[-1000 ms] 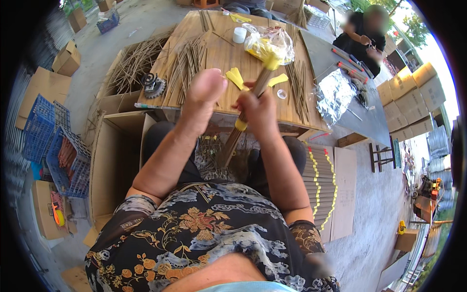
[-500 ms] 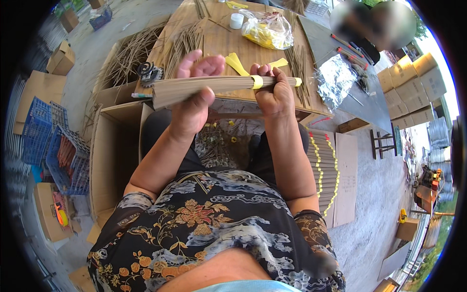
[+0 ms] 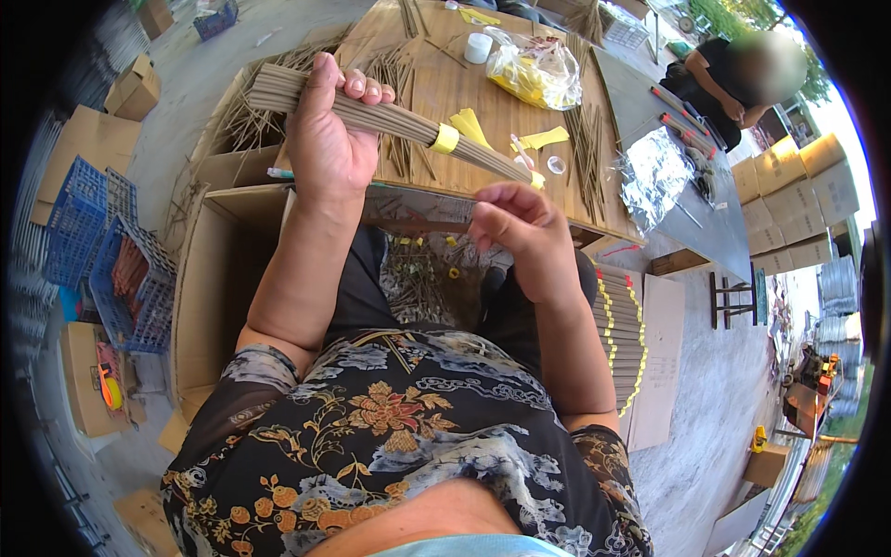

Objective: The person gathers thin wooden sticks from a cardboard box, aligns them into a bundle, and wraps the bundle with yellow tape. The person repeats this process multiple times, placing finished bundles into the box.

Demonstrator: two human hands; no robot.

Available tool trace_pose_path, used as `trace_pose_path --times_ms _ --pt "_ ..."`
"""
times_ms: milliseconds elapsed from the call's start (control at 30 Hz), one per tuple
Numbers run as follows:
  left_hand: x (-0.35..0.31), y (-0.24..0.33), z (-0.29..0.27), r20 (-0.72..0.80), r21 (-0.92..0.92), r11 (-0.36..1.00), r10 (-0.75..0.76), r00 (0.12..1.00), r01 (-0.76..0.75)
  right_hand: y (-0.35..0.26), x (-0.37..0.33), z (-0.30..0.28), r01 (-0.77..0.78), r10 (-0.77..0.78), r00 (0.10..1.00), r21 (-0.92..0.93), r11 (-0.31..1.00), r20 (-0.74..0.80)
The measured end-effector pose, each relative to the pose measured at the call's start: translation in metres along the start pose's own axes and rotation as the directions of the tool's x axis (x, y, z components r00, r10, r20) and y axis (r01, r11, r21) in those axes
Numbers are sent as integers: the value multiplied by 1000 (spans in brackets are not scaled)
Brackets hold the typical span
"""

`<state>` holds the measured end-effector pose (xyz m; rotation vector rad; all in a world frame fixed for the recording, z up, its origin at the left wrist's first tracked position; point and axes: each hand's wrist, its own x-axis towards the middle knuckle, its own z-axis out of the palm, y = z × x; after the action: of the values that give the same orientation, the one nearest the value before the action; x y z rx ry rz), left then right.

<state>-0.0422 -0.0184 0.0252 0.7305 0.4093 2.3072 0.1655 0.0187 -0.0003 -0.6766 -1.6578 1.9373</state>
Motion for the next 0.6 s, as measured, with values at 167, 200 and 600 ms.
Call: trace_pose_path --times_ms 167,200,600 --pt "-3 -6 8 -11 54 991 -120 993 121 3 27 3 201 -722 685 -977 64 93" --pt "-2 -6 8 21 35 987 -159 987 159 9 32 -1 195 -635 769 -972 129 70" --pt "-26 -30 -8 289 366 851 -490 823 378 0 23 1 -191 158 972 186 964 175"
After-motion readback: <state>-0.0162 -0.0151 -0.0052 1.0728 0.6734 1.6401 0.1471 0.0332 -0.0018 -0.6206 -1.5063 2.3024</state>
